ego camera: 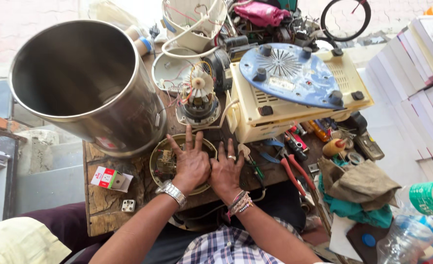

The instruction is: The person works on the internal wiring of a disassembled appliance, using a screwdriver and pliers to connect wires to a socket and secure components inside a circular housing. A second person hands over a socket part during the process.

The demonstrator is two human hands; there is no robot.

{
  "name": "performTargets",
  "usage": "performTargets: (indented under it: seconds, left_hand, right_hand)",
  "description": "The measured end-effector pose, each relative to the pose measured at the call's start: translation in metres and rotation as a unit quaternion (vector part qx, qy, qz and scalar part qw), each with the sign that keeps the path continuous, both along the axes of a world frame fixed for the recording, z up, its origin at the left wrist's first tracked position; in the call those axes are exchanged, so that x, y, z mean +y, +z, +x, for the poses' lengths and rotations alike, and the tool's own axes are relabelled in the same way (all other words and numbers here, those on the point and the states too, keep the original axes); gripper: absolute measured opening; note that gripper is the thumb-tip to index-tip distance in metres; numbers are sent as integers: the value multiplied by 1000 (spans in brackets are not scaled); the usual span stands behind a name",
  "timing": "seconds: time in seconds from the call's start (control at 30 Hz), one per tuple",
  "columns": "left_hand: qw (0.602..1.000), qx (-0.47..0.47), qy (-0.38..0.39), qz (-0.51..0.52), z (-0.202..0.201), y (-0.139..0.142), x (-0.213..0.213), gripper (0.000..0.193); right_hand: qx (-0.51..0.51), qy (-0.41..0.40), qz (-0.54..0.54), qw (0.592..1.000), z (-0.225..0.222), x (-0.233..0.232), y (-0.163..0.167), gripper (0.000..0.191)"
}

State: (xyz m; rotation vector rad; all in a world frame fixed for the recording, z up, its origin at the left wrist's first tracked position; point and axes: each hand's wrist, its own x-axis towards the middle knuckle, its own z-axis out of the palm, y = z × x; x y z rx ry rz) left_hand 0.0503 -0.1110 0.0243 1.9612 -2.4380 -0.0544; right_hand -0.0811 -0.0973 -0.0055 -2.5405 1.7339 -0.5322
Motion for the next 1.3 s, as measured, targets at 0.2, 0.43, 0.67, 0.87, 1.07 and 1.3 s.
performTargets:
  seconds: [0.2, 0.43, 0.67, 0.87, 1.07, 1.3]
  left_hand:
    - [998, 15, -39, -41, 6, -10, -5, 25]
    - [994, 49, -81, -45, 16, -6, 7, 12]
    - [989, -48, -108, -93, 15, 1, 9, 22]
    - [997, 24, -73, -5, 13, 11, 6, 24]
    - [995, 70, -14, 73, 7, 8, -1, 26]
    - [987, 66, -108, -97, 20, -14, -2, 22]
  right_hand:
    - [17, -3, 41, 999, -1, -2, -3, 16]
    - [0, -1, 56, 998, 1, -2, 4, 24]
    - [16, -1, 63, 998, 0, -2, 4, 18]
    - [-6, -8, 59, 998, 1, -2, 1, 19]
    - [-9, -13, 66, 998, 0, -1, 1, 15]
    - [-26, -2, 73, 997, -1, 1, 1, 19]
